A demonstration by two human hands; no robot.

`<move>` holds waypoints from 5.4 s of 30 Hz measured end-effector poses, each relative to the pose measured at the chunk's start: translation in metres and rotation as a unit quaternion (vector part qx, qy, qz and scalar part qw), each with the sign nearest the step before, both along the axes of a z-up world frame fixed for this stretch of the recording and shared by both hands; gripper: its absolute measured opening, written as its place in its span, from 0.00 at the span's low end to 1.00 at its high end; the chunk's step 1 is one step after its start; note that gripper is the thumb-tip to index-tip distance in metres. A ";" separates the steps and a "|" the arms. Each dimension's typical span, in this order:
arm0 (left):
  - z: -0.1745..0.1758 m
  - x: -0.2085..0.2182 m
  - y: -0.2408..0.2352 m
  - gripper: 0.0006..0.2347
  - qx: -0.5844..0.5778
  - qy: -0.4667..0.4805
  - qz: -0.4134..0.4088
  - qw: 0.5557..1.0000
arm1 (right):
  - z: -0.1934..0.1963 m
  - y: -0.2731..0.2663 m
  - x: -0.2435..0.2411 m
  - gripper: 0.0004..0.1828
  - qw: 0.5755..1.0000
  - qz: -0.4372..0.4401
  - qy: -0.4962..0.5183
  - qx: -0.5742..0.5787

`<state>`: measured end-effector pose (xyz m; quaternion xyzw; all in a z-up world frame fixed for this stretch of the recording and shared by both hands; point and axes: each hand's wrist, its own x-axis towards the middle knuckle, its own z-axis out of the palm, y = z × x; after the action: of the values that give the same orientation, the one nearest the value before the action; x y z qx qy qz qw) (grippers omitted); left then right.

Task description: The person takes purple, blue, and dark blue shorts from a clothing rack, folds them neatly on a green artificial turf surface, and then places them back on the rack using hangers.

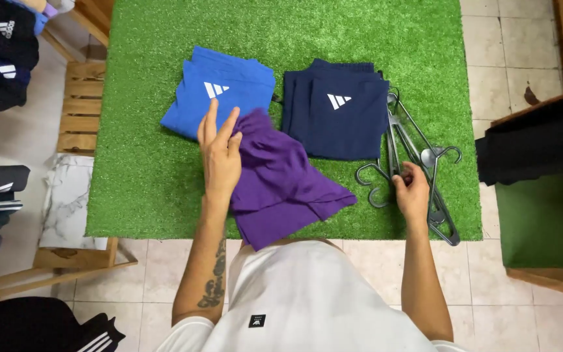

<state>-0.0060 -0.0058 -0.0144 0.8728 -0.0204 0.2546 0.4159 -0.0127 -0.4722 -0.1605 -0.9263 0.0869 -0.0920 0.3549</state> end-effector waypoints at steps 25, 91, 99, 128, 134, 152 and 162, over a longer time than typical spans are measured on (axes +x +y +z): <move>-0.011 -0.030 -0.094 0.08 -0.297 0.158 -0.236 0.912 | 0.120 0.162 -0.034 0.19 0.921 0.311 -0.136 0.191; 0.179 -0.029 -0.039 0.05 -0.014 -0.078 -0.500 0.863 | 0.239 0.102 0.018 0.30 0.273 0.331 -0.101 0.898; 0.129 -0.052 -0.050 0.14 -0.045 0.015 -0.382 0.923 | 0.238 0.131 0.021 0.14 0.384 0.216 -0.135 0.887; 0.094 -0.051 -0.054 0.12 -0.072 0.017 -0.183 0.980 | 0.191 0.120 0.041 0.16 0.579 0.059 -0.204 0.787; 0.078 -0.052 -0.062 0.11 -0.002 0.014 -0.200 0.980 | 0.195 0.089 0.034 0.16 0.503 0.102 -0.197 0.835; 0.124 -0.077 -0.049 0.12 -0.224 -0.124 -0.184 0.949 | 0.132 0.179 0.005 0.16 0.739 0.056 -0.235 0.629; 0.108 -0.091 -0.024 0.14 -0.315 -0.165 -0.187 0.916 | 0.136 0.213 -0.024 0.20 0.799 0.277 -0.198 0.496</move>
<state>-0.0970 -0.0301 0.0940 0.6227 -0.1700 0.3060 0.6998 -0.0364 -0.2589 -0.0241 -0.5700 -0.2124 -0.1158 0.7853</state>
